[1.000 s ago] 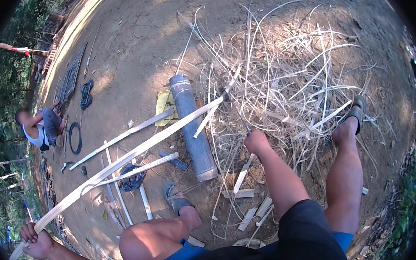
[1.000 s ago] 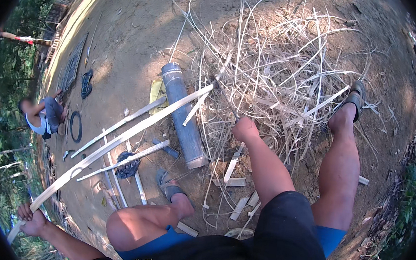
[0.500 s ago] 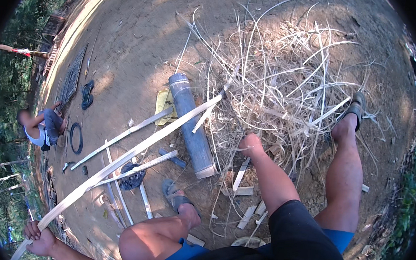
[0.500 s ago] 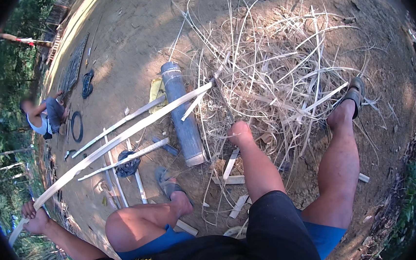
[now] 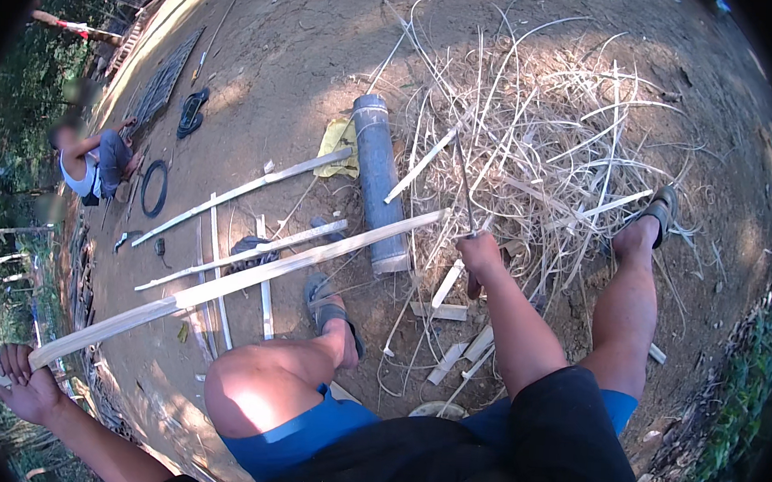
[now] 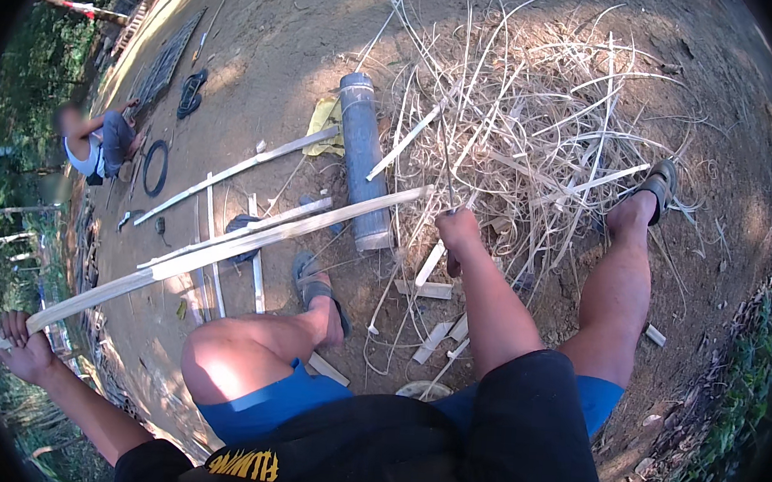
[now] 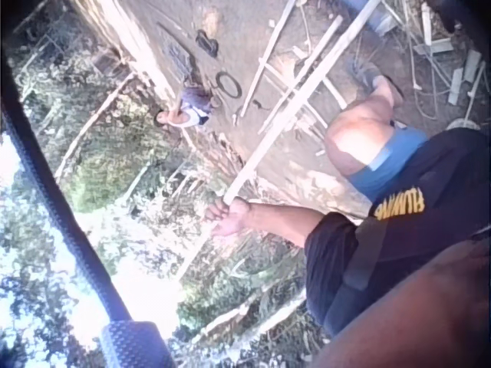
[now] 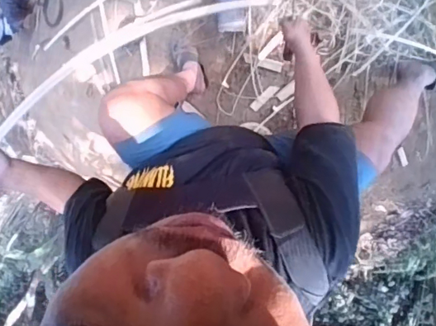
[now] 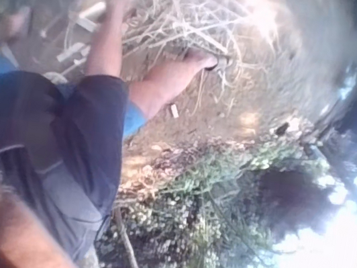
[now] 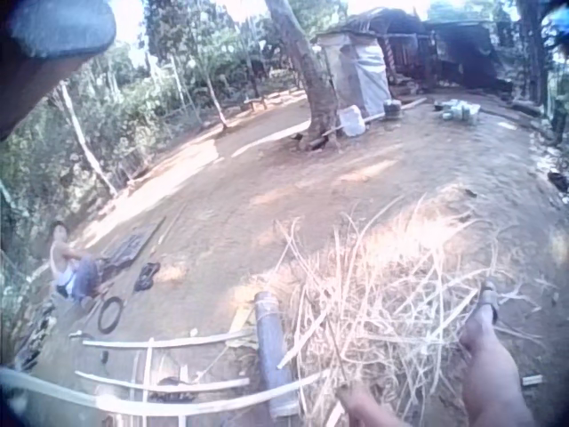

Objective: The person uses a large knife to strip and thin long bamboo pieces by hand while sitting on the ground.

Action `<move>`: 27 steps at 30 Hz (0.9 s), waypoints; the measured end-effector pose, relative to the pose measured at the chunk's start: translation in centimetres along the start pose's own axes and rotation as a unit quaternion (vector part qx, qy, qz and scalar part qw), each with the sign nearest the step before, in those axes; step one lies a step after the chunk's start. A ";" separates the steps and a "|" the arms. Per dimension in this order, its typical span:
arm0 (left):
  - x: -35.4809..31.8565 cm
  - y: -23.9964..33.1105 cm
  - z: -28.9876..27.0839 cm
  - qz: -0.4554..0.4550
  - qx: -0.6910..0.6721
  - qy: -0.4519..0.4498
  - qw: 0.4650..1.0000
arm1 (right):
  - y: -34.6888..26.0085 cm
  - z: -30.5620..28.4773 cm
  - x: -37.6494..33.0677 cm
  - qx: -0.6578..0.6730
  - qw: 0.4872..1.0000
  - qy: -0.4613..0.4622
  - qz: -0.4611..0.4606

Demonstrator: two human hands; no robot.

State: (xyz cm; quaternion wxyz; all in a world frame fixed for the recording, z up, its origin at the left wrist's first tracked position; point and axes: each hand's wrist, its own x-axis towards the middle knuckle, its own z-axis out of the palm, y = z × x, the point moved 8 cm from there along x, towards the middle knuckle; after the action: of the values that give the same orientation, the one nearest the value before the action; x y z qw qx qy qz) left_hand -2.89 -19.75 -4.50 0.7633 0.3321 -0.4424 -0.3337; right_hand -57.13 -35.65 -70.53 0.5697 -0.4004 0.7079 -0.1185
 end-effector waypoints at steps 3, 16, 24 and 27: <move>-2.0 -0.9 1.1 0.016 0.005 -0.048 0.999 | 2.5 0.8 -0.8 -0.039 0.998 0.022 -0.033; -10.5 -1.7 4.8 0.156 -0.024 0.006 0.987 | -6.3 2.5 -20.0 -0.016 0.968 -0.015 -0.249; -14.5 -1.6 9.6 0.169 -0.114 -0.105 0.973 | -11.2 6.8 -28.1 -0.084 0.925 -0.092 -0.359; -15.3 -1.6 10.2 0.164 -0.121 -0.106 0.973 | -11.2 8.1 -28.5 -0.105 0.922 -0.107 -0.356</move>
State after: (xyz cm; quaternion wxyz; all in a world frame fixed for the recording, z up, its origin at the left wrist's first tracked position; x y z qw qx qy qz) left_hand -18.29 -10.46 -8.77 0.7911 0.1230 -0.5255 -0.2879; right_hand -44.15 -20.64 -45.83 0.5168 -0.6939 0.4622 -0.1945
